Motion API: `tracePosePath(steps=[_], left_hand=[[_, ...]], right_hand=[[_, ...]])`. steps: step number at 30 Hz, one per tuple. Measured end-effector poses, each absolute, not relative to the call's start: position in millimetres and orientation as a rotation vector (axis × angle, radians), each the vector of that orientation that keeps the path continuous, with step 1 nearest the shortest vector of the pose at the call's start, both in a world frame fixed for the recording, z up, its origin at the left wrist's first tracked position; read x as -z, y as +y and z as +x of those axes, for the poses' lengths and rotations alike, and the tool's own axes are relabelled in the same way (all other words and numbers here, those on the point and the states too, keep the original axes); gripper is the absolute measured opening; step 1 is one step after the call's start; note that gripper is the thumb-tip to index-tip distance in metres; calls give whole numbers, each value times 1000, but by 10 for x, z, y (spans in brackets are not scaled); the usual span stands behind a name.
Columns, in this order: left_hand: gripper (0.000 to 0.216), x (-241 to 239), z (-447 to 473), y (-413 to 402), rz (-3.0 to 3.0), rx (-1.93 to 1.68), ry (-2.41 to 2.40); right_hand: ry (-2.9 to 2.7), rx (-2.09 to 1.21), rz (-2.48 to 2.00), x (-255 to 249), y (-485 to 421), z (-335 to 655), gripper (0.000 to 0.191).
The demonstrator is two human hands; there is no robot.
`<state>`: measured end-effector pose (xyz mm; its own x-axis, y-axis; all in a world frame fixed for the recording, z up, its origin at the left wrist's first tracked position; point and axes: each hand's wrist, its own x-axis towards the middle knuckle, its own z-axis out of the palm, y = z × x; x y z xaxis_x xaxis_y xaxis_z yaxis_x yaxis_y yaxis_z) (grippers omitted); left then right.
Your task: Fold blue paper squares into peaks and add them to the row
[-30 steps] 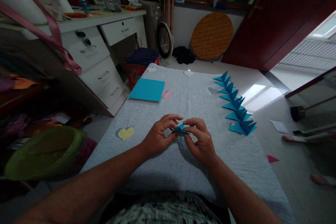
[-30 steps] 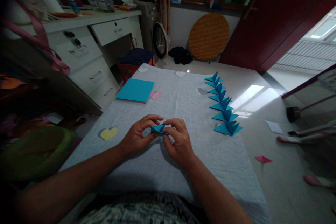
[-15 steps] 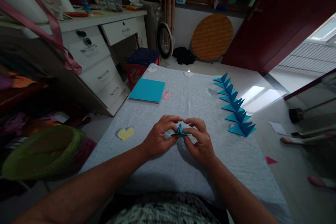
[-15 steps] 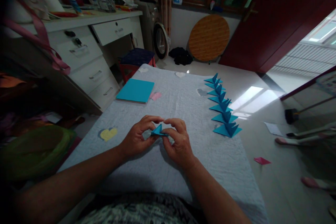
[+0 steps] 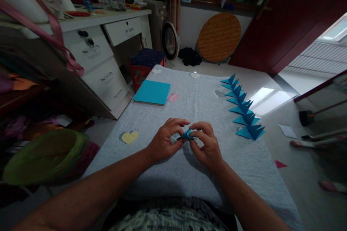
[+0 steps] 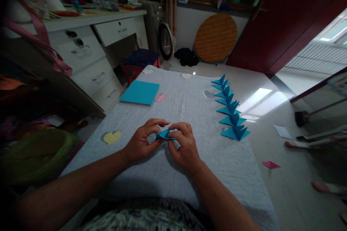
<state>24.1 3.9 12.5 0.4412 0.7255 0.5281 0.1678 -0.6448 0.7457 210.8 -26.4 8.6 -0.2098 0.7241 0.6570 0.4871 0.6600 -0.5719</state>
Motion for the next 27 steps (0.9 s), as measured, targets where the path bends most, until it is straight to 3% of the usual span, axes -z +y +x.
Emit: tracePosePath(steps=[18,27], left_hand=[[15,-121,220,40,2127,-1199,694],[12,-133,232,36,2191,-1249,705]], right_hand=[[-1763,-494,-954,-48,-256,2078,29],[-1795,-431,-966,-64,-269,2089,31]])
